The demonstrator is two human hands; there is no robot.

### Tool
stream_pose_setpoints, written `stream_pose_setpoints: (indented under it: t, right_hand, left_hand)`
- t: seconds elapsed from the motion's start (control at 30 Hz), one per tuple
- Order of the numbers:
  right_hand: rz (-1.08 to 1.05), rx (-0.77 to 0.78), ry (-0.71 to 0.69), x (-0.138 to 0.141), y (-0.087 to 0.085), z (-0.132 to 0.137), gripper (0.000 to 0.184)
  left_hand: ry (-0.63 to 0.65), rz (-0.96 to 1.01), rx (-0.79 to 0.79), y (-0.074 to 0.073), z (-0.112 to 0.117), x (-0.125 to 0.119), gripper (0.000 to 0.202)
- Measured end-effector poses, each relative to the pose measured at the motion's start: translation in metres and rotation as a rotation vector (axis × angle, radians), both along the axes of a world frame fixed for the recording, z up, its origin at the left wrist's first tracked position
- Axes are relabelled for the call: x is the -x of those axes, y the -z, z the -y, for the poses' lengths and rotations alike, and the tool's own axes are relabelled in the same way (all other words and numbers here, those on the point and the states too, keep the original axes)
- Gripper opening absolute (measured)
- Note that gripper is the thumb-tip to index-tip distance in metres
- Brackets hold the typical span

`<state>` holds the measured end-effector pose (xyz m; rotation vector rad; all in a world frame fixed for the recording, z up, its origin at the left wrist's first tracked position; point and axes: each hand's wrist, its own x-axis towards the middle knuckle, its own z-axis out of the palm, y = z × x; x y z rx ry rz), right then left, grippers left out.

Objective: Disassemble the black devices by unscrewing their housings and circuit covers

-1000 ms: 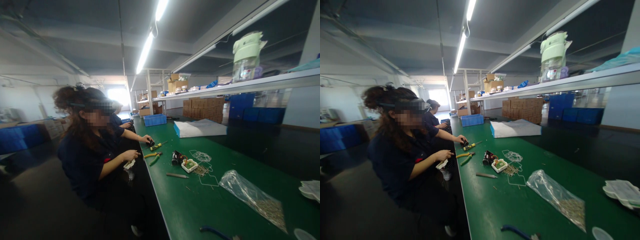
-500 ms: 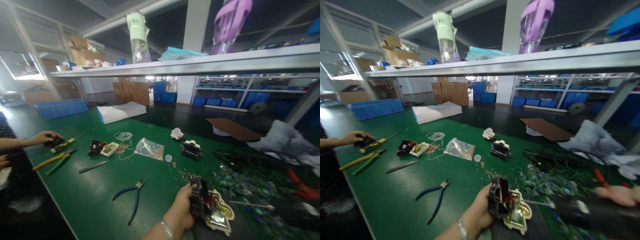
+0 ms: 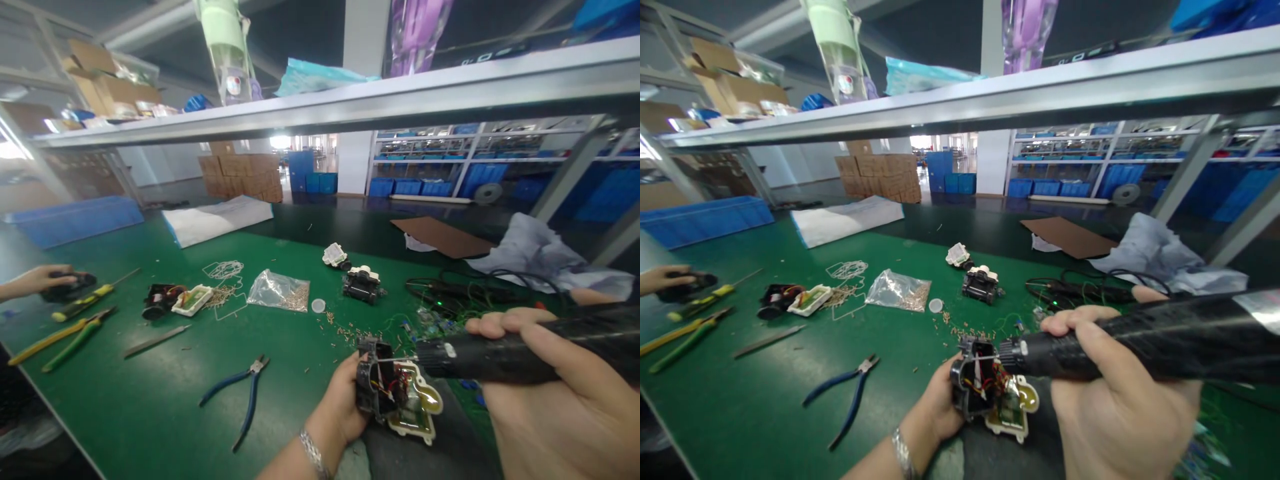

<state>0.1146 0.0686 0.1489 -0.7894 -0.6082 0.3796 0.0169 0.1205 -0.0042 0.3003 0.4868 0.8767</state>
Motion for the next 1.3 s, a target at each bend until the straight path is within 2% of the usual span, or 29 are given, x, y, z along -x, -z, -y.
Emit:
stream_pose_setpoints:
  t: [0.1,0.27,0.33,0.43,0.57,0.8,1.0,1.2,1.3]
  right_hand:
    - [-0.055,-0.039,-0.006,-0.002,0.0,-0.001,0.035]
    - [-0.024,-0.056,-0.002,-0.001,0.001,-0.003,0.047]
    - [-0.017,-0.052,-0.02,-0.002,0.0,-0.004,0.046]
    - [-0.061,0.007,-0.033,-0.009,-0.001,-0.006,0.04]
    - [-0.121,0.099,-0.053,-0.024,0.0,-0.008,0.044]
    - [0.016,0.173,-0.175,-0.031,-0.001,-0.001,0.044]
    - [0.053,0.234,-0.254,-0.029,0.0,0.002,0.052]
    - [0.159,0.385,-0.384,-0.028,0.002,0.004,0.053]
    - [0.294,0.447,-0.465,-0.026,0.003,0.006,0.048]
  left_hand:
    - [0.003,-0.009,-0.023,-0.002,0.001,0.001,0.023]
    - [0.02,-0.048,-0.075,-0.004,0.002,0.001,0.025]
    - [0.033,-0.066,-0.099,-0.005,0.001,0.002,0.023]
    - [0.054,-0.102,-0.155,-0.005,0.0,0.005,0.023]
    - [0.054,-0.161,-0.273,-0.008,-0.002,0.011,0.029]
    - [0.078,-0.35,-0.515,-0.015,-0.001,0.016,0.035]
    - [0.073,-0.347,-0.474,-0.014,-0.002,0.016,0.035]
    - [-0.074,-0.298,-0.365,-0.011,-0.012,0.022,0.032]
    - [-0.135,-0.276,-0.288,-0.008,-0.017,0.025,0.025]
